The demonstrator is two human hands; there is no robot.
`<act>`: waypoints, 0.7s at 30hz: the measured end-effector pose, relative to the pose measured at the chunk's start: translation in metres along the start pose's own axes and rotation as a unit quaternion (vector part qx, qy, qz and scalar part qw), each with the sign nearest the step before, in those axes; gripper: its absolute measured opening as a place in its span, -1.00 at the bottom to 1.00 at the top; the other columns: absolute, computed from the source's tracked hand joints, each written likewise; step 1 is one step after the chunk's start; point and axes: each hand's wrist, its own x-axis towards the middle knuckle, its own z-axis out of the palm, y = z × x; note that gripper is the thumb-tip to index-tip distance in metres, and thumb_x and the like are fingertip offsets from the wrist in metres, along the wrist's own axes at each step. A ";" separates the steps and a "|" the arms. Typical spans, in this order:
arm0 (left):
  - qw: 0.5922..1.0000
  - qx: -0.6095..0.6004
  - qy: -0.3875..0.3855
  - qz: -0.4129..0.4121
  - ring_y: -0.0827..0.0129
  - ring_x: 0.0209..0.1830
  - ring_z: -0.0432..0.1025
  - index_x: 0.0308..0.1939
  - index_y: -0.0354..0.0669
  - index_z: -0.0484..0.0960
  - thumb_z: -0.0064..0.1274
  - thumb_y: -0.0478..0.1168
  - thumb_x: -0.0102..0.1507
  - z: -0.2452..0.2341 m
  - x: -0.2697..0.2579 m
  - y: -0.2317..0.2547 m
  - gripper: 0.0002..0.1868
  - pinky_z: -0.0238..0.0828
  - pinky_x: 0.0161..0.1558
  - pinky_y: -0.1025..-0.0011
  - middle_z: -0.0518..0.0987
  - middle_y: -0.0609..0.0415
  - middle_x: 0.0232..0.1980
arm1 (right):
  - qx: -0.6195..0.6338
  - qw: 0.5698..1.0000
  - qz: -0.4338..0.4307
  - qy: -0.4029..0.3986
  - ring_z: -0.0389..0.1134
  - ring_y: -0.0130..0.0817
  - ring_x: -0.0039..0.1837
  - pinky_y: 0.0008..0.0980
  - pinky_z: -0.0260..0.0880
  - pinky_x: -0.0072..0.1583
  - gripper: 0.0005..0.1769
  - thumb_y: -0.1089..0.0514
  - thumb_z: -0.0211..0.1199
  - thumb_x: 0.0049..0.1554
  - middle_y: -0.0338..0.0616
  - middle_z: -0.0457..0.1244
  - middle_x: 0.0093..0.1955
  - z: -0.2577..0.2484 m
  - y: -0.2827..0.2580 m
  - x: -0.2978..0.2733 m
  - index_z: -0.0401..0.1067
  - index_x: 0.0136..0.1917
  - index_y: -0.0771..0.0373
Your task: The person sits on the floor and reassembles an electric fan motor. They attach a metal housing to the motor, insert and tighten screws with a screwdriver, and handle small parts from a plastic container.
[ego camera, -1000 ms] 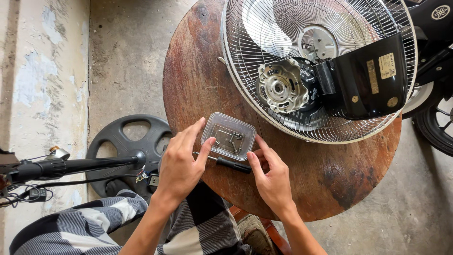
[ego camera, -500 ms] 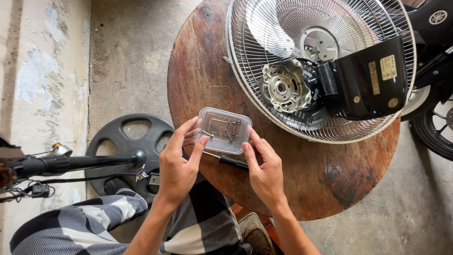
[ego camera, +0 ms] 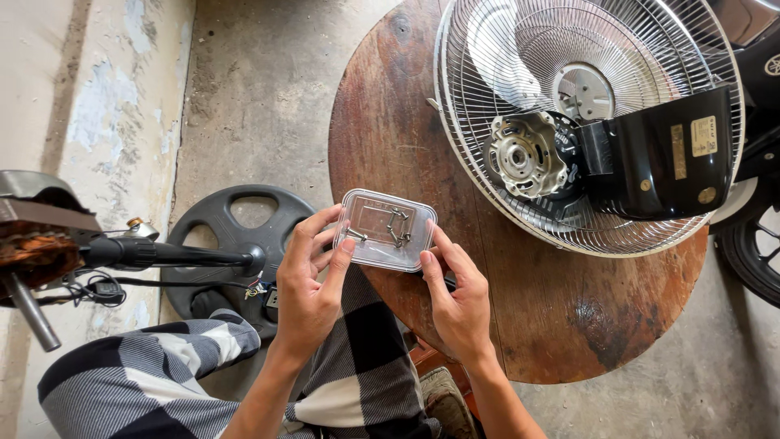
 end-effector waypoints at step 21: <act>0.980 -0.161 0.108 -0.049 0.28 0.27 0.44 0.30 -0.34 0.44 -0.02 -0.39 0.39 -0.056 -0.055 -0.013 -0.63 0.39 0.31 0.38 0.55 -0.14 0.24 | 0.003 0.997 -0.030 -0.064 0.36 -0.33 0.26 -0.42 0.36 0.27 -0.58 0.24 0.10 0.31 -0.01 0.31 0.25 0.050 -0.029 -0.029 0.37 0.41 0.38</act>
